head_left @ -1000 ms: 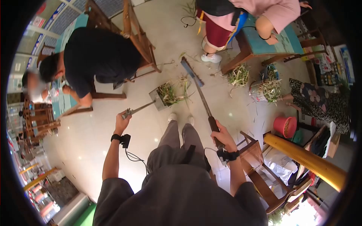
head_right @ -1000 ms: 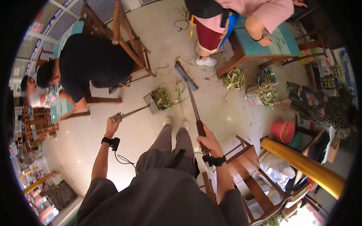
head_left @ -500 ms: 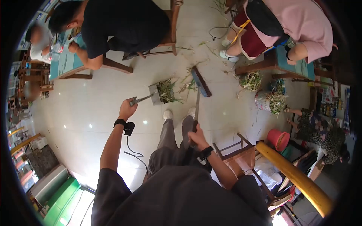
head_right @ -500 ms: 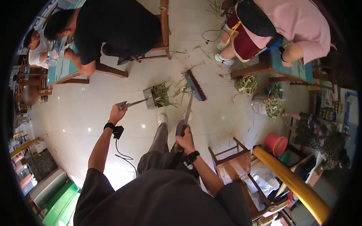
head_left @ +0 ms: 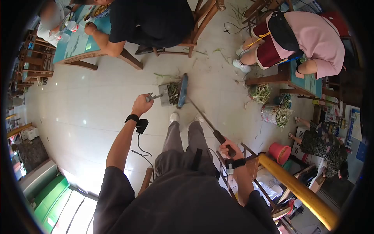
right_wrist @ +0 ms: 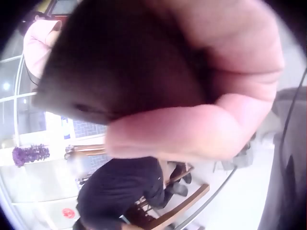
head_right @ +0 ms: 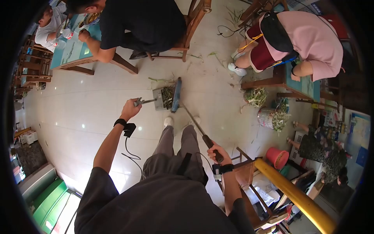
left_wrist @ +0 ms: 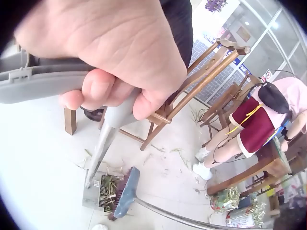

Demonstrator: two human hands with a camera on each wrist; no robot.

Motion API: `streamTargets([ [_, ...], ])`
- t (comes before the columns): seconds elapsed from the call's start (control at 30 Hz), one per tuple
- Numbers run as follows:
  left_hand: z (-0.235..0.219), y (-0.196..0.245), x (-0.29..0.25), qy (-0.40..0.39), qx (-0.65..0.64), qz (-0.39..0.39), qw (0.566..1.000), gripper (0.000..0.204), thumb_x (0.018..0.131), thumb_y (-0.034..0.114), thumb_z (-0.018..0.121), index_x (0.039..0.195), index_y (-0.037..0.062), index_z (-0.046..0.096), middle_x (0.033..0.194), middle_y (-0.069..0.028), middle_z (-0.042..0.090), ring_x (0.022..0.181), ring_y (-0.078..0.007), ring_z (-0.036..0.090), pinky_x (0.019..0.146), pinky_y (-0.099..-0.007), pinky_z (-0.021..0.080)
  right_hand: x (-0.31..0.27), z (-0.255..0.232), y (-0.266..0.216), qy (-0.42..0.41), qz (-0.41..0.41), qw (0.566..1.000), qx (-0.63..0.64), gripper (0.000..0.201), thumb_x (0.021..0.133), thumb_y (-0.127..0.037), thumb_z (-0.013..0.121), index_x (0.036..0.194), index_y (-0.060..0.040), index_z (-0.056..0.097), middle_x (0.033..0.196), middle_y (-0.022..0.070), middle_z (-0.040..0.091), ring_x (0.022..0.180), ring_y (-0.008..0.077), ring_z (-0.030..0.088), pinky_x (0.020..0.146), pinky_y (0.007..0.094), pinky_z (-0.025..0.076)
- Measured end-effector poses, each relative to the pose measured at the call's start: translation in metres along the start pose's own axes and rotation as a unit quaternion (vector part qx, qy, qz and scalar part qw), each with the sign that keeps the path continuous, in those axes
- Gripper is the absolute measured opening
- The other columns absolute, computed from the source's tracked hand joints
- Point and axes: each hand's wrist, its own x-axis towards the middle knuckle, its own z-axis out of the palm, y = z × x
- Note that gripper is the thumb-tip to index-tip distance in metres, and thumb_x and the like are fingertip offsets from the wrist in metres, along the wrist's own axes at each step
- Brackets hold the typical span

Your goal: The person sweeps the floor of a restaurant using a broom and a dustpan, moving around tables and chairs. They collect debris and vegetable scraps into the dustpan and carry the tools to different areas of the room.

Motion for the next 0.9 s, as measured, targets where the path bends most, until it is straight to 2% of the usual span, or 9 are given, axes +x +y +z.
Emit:
streamTargets([
  [0.1, -0.001, -0.005, 0.004, 0.000, 0.000, 0.006, 1.000, 0.039, 0.069, 0.025, 0.057, 0.103, 0.0069, 0.062, 0.086, -0.0216, 0.062, 0.085, -0.0365, 0.059, 0.076, -0.0409, 0.047, -0.001, 0.009, 0.002, -0.016, -0.010, 0.992, 0.128, 0.053, 0.077, -0.003, 0.044, 0.126, -0.0200, 0.035, 0.058, 0.0020, 0.037, 0.045, 0.0079, 0.040, 0.036, 0.0200, 0.033],
  [0.23, -0.004, -0.002, -0.003, 0.017, -0.002, 0.015, 1.000, 0.039, 0.069, 0.025, 0.057, 0.103, 0.0052, 0.062, 0.086, -0.0221, 0.062, 0.084, -0.0370, 0.059, 0.076, -0.0405, 0.047, -0.039, 0.044, 0.011, 0.031, -0.074, 0.996, -0.025, 0.058, 0.077, -0.002, 0.043, 0.131, -0.0160, 0.030, 0.061, 0.0043, 0.040, 0.045, 0.0085, 0.040, 0.035, 0.0199, 0.033],
  [0.37, -0.007, -0.002, -0.006, 0.014, 0.000, 0.026, 1.000, 0.039, 0.069, 0.025, 0.057, 0.102, 0.0055, 0.063, 0.086, -0.0217, 0.062, 0.085, -0.0368, 0.059, 0.076, -0.0405, 0.047, -0.094, 0.087, 0.009, 0.061, -0.116, 0.988, -0.077, 0.056, 0.077, -0.006, 0.044, 0.131, -0.0114, 0.031, 0.063, 0.0029, 0.039, 0.046, 0.0065, 0.039, 0.036, 0.0177, 0.032],
  [0.5, -0.007, 0.000, -0.008, 0.016, -0.003, 0.022, 1.000, 0.038, 0.069, 0.025, 0.058, 0.102, 0.0070, 0.063, 0.086, -0.0207, 0.062, 0.084, -0.0367, 0.059, 0.076, -0.0406, 0.047, -0.102, 0.105, -0.016, 0.074, -0.171, 0.974, -0.126, 0.057, 0.076, -0.005, 0.045, 0.131, -0.0110, 0.032, 0.064, 0.0043, 0.041, 0.044, 0.0074, 0.039, 0.035, 0.0188, 0.032],
  [0.57, -0.005, -0.002, -0.010, 0.017, -0.001, 0.010, 1.000, 0.038, 0.068, 0.025, 0.058, 0.102, 0.0081, 0.063, 0.086, -0.0202, 0.063, 0.084, -0.0368, 0.059, 0.075, -0.0411, 0.048, -0.081, 0.110, -0.041, 0.083, -0.193, 0.964, -0.162, 0.054, 0.075, -0.004, 0.045, 0.128, -0.0067, 0.035, 0.060, 0.0042, 0.045, 0.043, 0.0094, 0.042, 0.035, 0.0227, 0.033],
  [0.63, 0.006, -0.010, -0.012, 0.040, -0.015, 0.008, 0.999, 0.037, 0.068, 0.025, 0.059, 0.099, 0.0062, 0.063, 0.084, -0.0214, 0.062, 0.083, -0.0375, 0.059, 0.072, -0.0427, 0.048, -0.055, 0.128, -0.070, 0.089, -0.269, 0.912, -0.298, 0.041, 0.076, -0.006, 0.047, 0.117, -0.0045, 0.043, 0.056, 0.0028, 0.047, 0.041, 0.0104, 0.045, 0.036, 0.0231, 0.035],
  [0.77, 0.014, -0.021, -0.032, 0.041, -0.072, 0.005, 0.997, 0.030, 0.071, 0.021, 0.058, 0.094, 0.0024, 0.063, 0.078, -0.0238, 0.061, 0.076, -0.0374, 0.060, 0.065, -0.0393, 0.048, 0.051, 0.122, -0.145, 0.114, -0.315, 0.837, -0.432, 0.025, 0.071, -0.005, 0.053, 0.095, -0.0019, 0.047, 0.053, 0.0039, 0.050, 0.040, 0.0133, 0.048, 0.036, 0.0263, 0.037],
  [0.83, 0.018, -0.032, -0.051, 0.067, -0.128, 0.036, 0.989, 0.027, 0.072, 0.018, 0.058, 0.092, -0.0001, 0.062, 0.075, -0.0232, 0.061, 0.071, -0.0329, 0.062, 0.063, -0.0368, 0.047, 0.114, 0.113, -0.184, 0.159, -0.312, 0.809, -0.472, 0.036, 0.068, -0.004, 0.054, 0.103, 0.0019, 0.047, 0.057, 0.0078, 0.054, 0.043, 0.0167, 0.053, 0.039, 0.0287, 0.042],
  [0.9, 0.022, -0.039, -0.070, 0.124, -0.169, 0.077, 0.975, 0.025, 0.073, 0.014, 0.058, 0.092, -0.0025, 0.061, 0.070, -0.0207, 0.061, 0.066, -0.0249, 0.062, 0.061, -0.0348, 0.046, 0.168, 0.106, -0.205, 0.292, -0.288, 0.747, -0.523, 0.053, 0.067, -0.006, 0.054, 0.117, 0.0036, 0.040, 0.066, 0.0154, 0.059, 0.053, 0.0261, 0.060, 0.046, 0.0338, 0.048],
])
